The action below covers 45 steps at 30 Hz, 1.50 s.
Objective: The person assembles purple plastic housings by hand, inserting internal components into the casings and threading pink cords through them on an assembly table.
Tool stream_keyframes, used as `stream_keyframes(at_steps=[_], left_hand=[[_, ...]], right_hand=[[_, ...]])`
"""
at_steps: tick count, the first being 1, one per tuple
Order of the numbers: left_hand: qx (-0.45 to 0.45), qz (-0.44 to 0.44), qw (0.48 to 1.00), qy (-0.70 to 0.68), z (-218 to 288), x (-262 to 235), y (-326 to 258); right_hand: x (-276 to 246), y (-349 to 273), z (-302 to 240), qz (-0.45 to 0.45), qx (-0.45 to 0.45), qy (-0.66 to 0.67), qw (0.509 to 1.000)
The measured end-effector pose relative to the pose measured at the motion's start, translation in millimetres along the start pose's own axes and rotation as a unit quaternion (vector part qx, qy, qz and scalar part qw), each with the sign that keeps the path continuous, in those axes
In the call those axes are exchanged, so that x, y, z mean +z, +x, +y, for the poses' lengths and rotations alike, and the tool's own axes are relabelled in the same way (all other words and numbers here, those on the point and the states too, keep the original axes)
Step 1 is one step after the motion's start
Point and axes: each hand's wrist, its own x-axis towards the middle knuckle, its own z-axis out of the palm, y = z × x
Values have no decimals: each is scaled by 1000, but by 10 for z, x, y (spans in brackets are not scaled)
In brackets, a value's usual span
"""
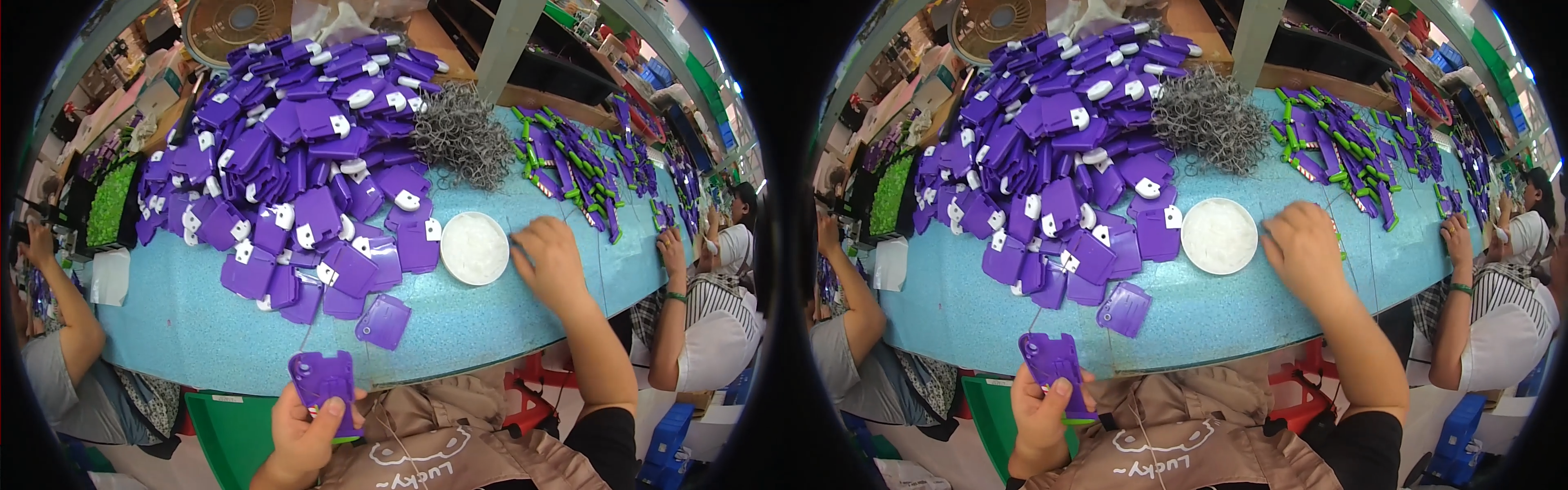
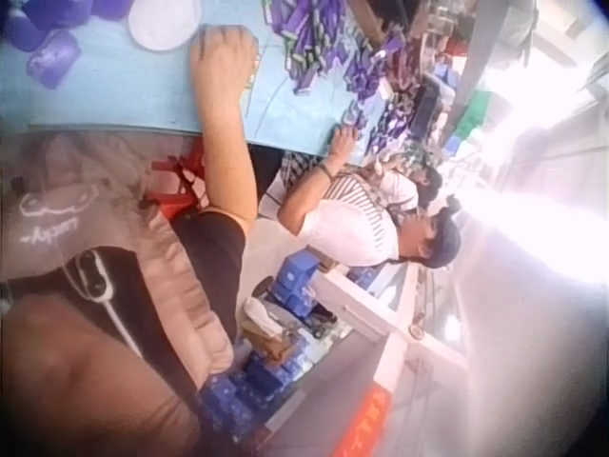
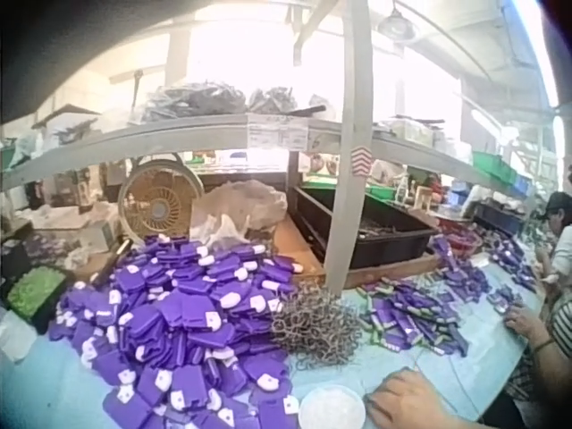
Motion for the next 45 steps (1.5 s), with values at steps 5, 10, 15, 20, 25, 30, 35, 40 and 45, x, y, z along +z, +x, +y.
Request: stream_keyframes(at_steps=[5,10,15,20,25,30,35,40,45], left_hand=[[-45,-18,999,-5,17,109,10],[-62,-86,994,9,47,190,74],[-100,-68,993,3,23,211,-2],[-53,-44,998,17,-17,64,-42],[-100,-73,992,16,7,177,58],[-100,-112,987,49,-60,161,121],[-138,-166,973,81,-55,275,165],[-106,-179,972,108,-43,203,169],[-93,-165,976,103,-48,204,164]], right_hand=[[-183,-365,-280,18,-30,-35,999],[-124,-492,-190,79,95,214,969],[16,-231,-177,104,156,291,938],[-200,-91,-220,157,120,115,973],[-185,-126,-216,87,147,197,965],[-461,-112,-536,56,136,376,915],[-536,27,-1018,-59,-3,460,886],[-479,132,-1132,-104,-37,474,873],[-511,147,-1098,-93,-27,446,890]])
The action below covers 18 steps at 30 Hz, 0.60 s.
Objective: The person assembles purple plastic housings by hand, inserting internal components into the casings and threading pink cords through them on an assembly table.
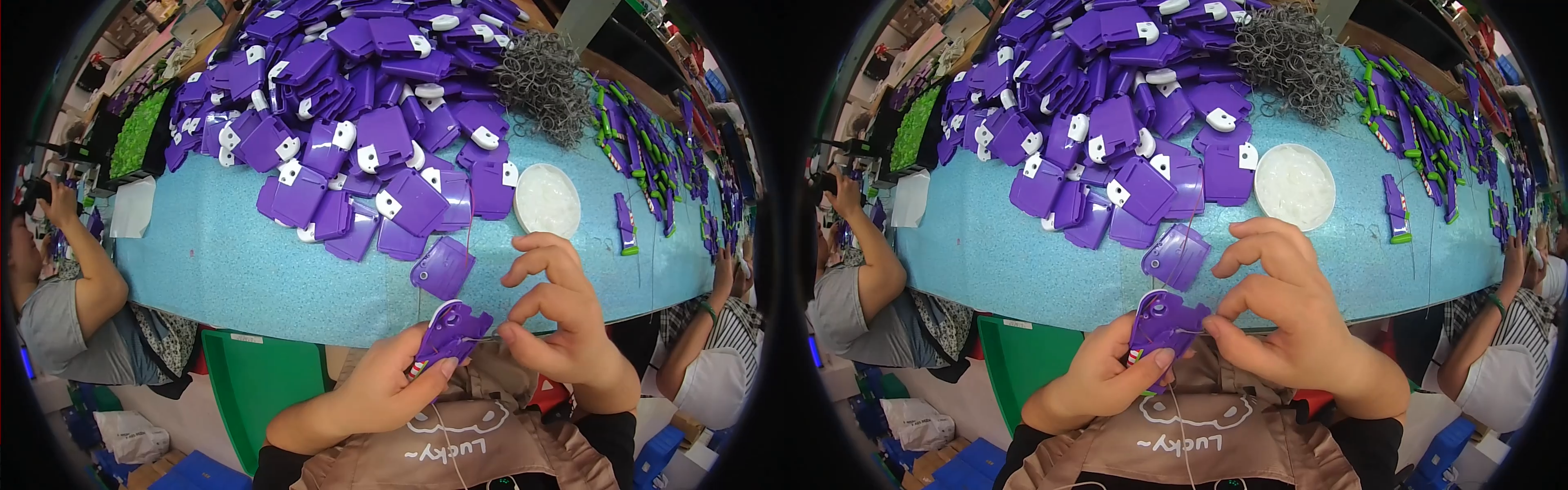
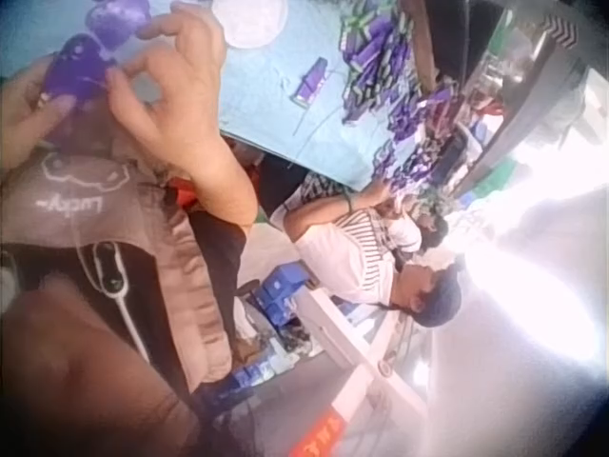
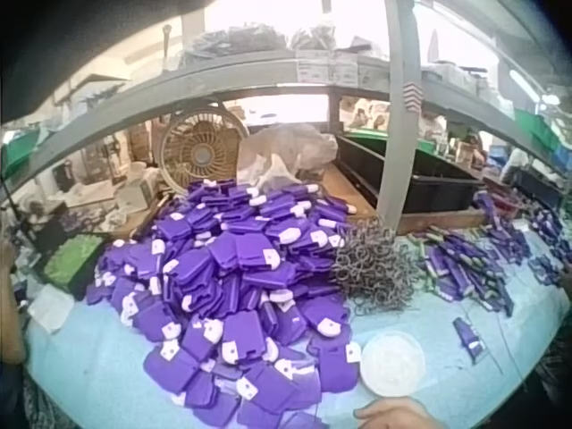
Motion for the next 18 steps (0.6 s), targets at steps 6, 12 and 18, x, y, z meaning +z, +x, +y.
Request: stream_keyframes(at_steps=[6,12,18], left_hand=[[-14,-59,997,38,66,0,12],[-44,-100,993,44,42,-20,22],[87,-99,983,130,6,-40,0]], right_hand=[[54,74,-14,8,-61,-69,996],[211,84,15,-99,60,179,977],[361,-93,124,-112,60,445,887]])
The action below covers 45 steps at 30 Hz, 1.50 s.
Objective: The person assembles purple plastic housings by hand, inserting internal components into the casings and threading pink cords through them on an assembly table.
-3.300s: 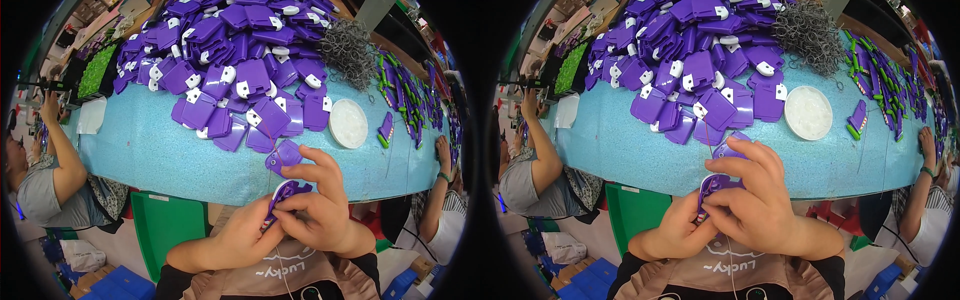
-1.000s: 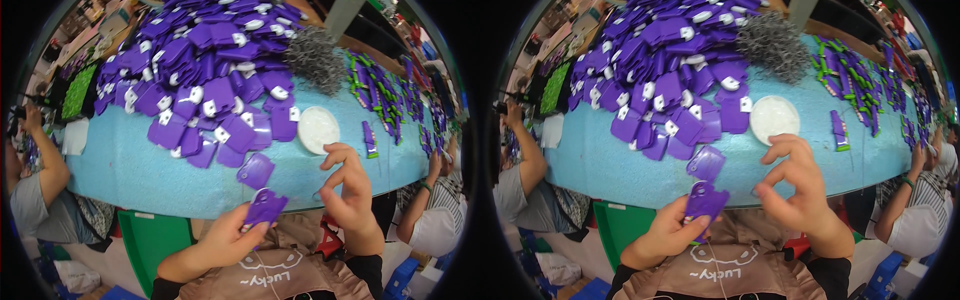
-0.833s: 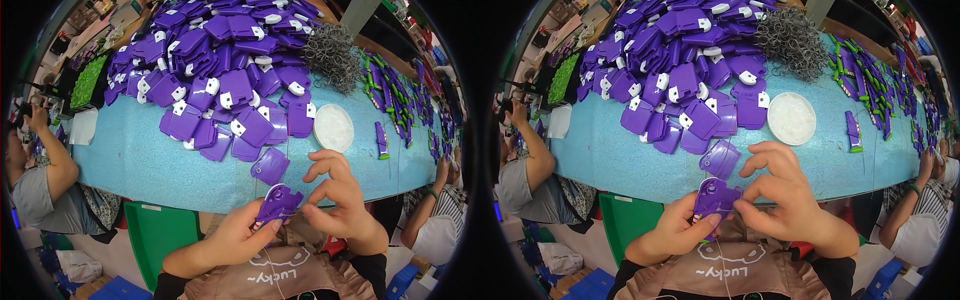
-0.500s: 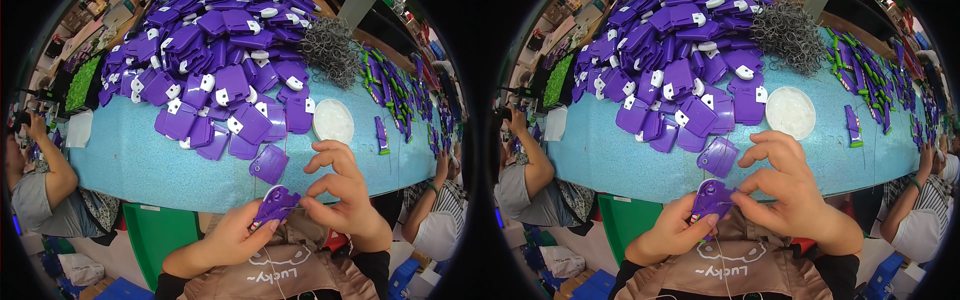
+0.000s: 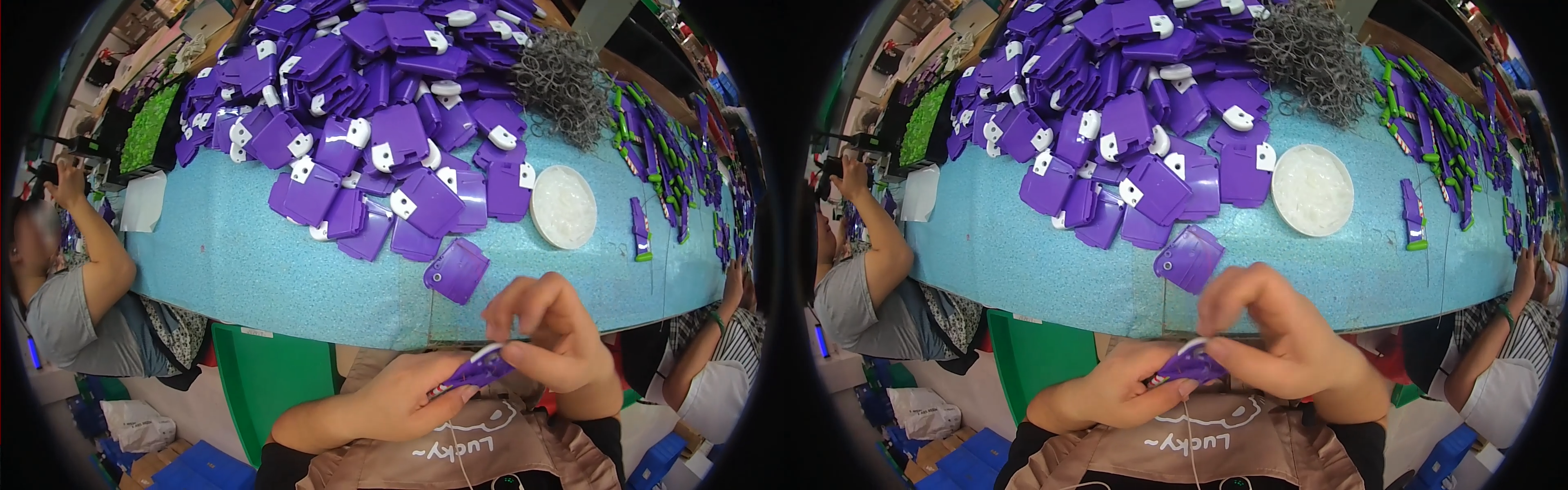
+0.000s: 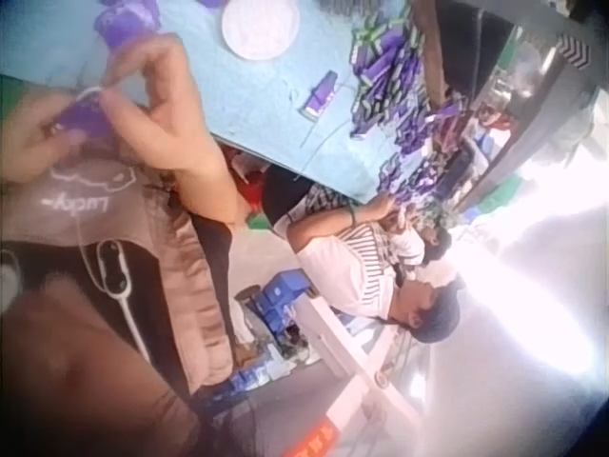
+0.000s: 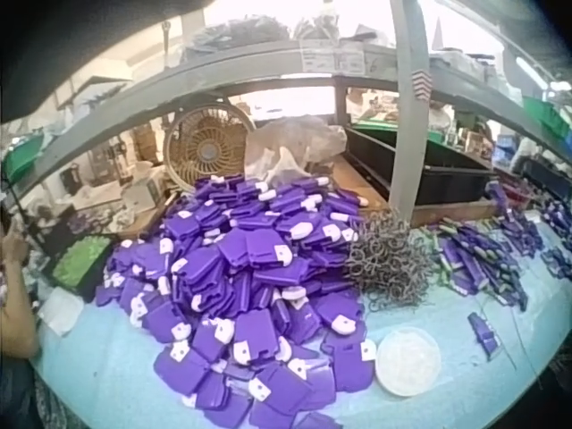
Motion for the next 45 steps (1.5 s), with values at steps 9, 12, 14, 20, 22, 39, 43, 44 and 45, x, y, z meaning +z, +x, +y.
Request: stream_keyframes(at_steps=[9,12,14,20,22,39,43,44,45], left_hand=[[49,333,921,-195,-19,-140,-180],[42,293,933,-204,-30,-188,-245],[13,282,940,-193,-72,-87,-201],[50,158,985,-41,-144,93,-25],[19,132,989,-67,-132,123,-53],[142,133,978,74,-8,-150,-60],[159,146,974,64,-35,-127,-120],[160,149,974,68,-42,-110,-127],[126,144,981,38,-46,-96,-116]], right_hand=[[258,14,198,50,23,-608,792],[290,-409,390,39,-117,-607,785],[178,-402,264,91,-51,-496,862],[149,43,30,181,-192,-303,916],[195,52,79,221,-149,-306,914],[234,-45,120,51,-77,-236,967],[267,-55,170,83,-88,-187,975],[228,-50,137,68,-95,-243,963],[206,-42,117,58,-101,-299,947]])
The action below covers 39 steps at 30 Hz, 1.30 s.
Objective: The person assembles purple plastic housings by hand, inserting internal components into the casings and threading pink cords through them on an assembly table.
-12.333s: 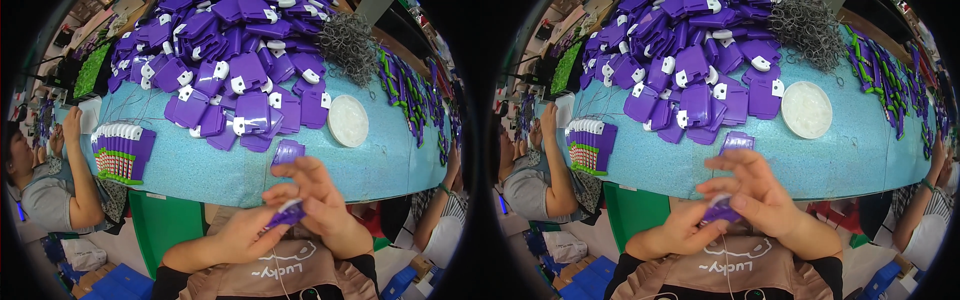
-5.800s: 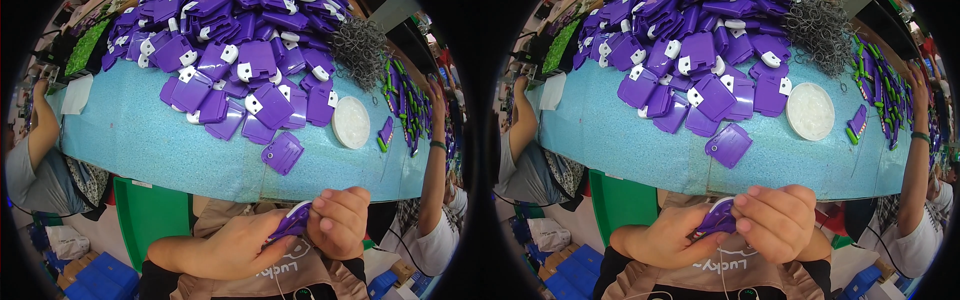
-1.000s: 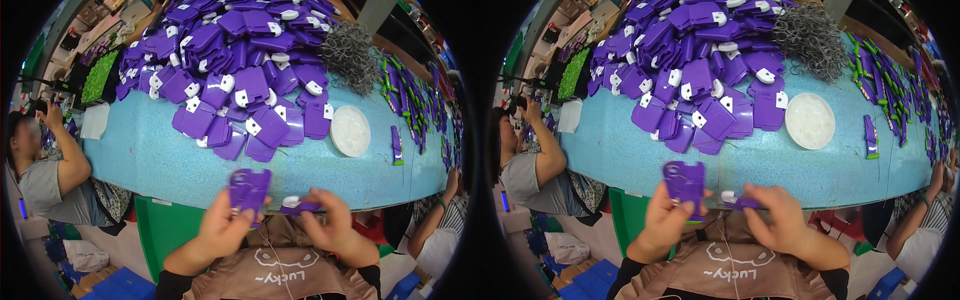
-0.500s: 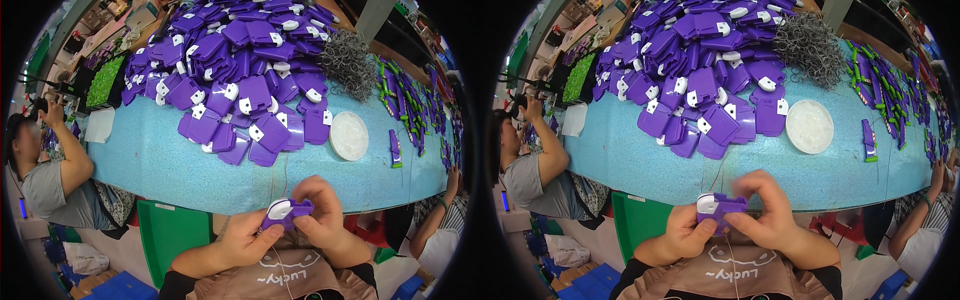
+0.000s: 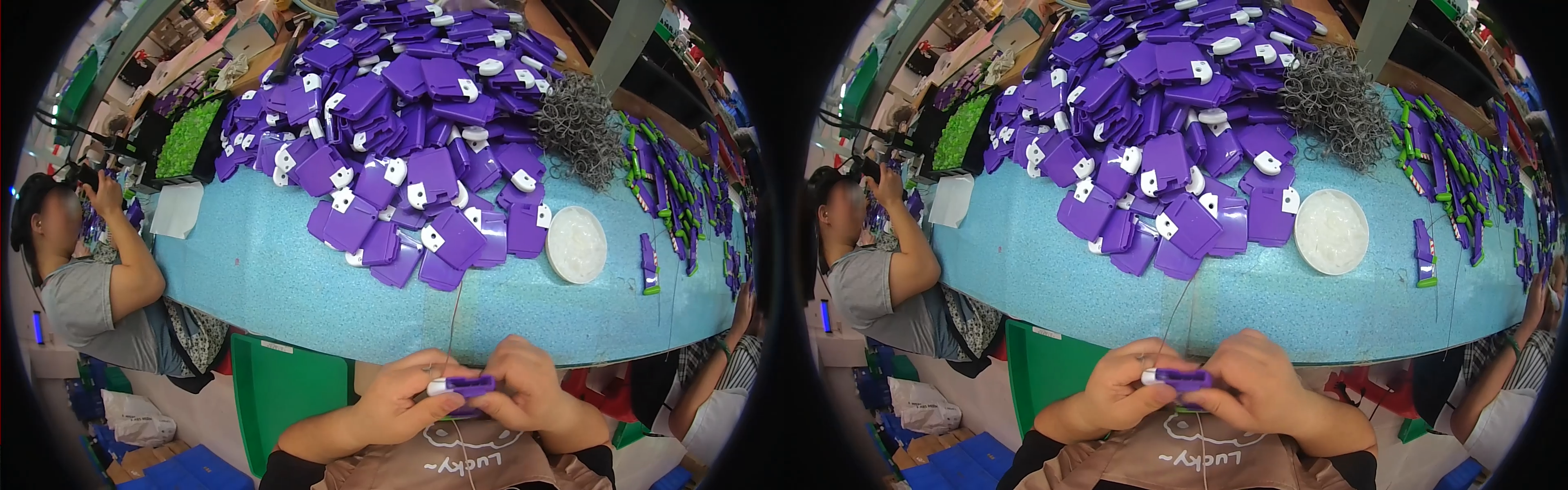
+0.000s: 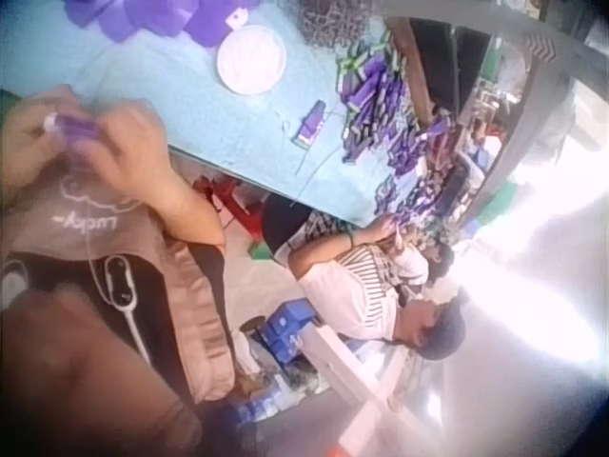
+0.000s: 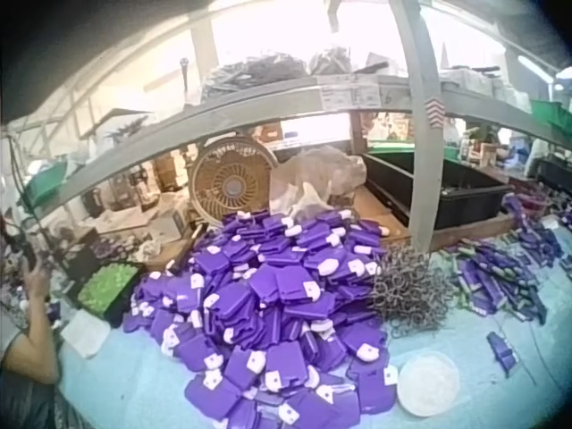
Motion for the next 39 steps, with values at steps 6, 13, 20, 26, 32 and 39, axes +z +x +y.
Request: stream_keyframes(at_steps=[6,13,20,26,32,39], left_hand=[[-47,148,976,-151,2,-39,-95],[-66,55,983,-163,-132,-11,-35],[-157,19,824,-544,-90,123,-56],[-209,1,813,-544,-84,51,-33],[-155,182,898,-369,-190,-226,-167],[-134,353,808,453,-365,-1910,-291]], right_hand=[[60,7,33,-46,49,-9,998],[97,-13,-108,40,133,3,990],[124,239,-3,36,-50,205,977],[314,92,48,47,-4,306,951],[200,315,108,-32,44,18,998],[433,105,-11,-43,40,-412,910]])
